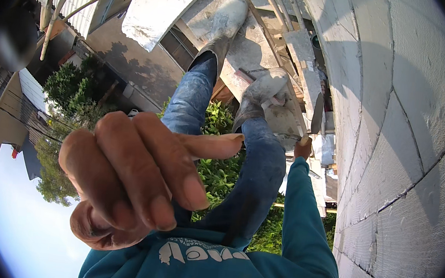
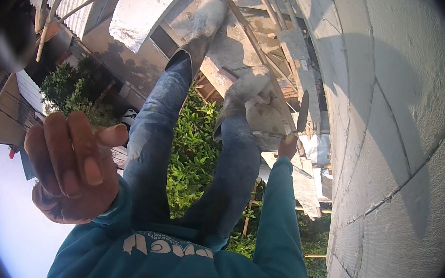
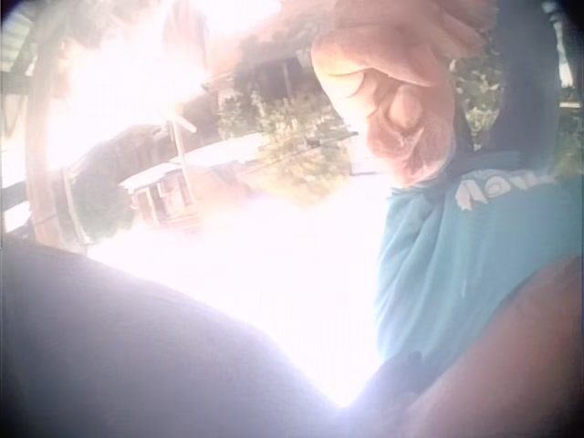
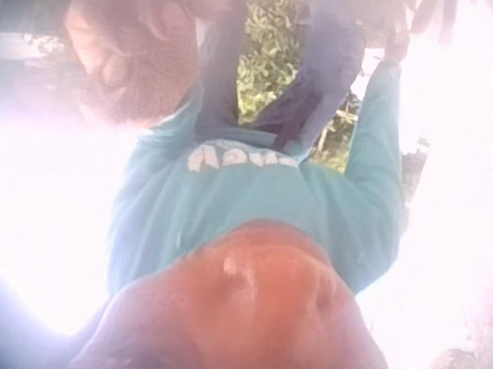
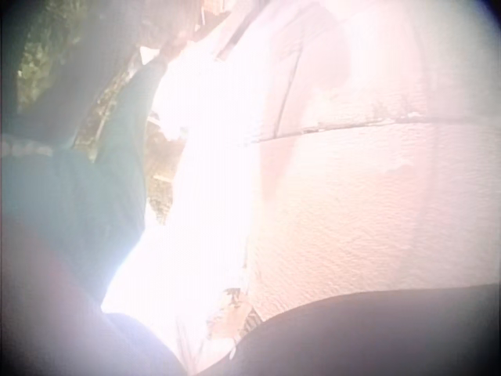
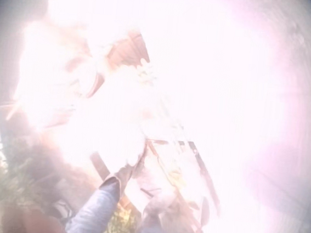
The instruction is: The person applies wet cement to a wall using a trowel and a bucket. They scoop cement from the bucket, spread it onto the wall surface, and smooth it with the trowel. The person also briefly touches their face during the task.
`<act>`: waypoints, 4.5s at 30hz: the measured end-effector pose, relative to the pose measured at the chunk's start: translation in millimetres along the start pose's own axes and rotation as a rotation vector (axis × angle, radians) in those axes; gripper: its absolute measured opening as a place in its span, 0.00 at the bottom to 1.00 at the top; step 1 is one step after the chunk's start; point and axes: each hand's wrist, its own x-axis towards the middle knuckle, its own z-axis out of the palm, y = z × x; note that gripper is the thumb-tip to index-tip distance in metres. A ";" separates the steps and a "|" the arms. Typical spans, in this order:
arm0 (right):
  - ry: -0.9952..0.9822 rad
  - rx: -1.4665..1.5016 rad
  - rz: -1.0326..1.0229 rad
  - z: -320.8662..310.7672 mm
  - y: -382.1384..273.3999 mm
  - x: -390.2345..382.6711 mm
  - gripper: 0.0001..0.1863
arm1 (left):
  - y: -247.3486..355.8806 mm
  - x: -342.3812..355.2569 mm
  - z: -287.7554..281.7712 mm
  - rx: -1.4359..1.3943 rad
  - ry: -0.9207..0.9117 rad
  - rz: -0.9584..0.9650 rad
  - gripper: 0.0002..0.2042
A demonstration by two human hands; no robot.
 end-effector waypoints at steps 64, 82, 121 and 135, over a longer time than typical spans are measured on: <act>-0.593 0.925 -0.563 -72.2 -554.8 -154.7 0.13 | -184.8 15.7 -260.5 0.901 -0.124 -0.221 0.32; 0.188 -1.203 -1.436 -105.4 -503.3 -19.7 0.16 | -294.2 64.2 -352.7 0.345 0.582 0.170 0.35; 0.607 -0.562 -1.767 -123.5 -560.2 -6.6 0.23 | -335.7 26.0 -354.9 0.260 0.412 0.106 0.22; 0.035 -1.040 -1.364 -111.8 -460.0 -30.3 0.17 | -313.1 34.0 -320.2 0.203 0.538 0.151 0.25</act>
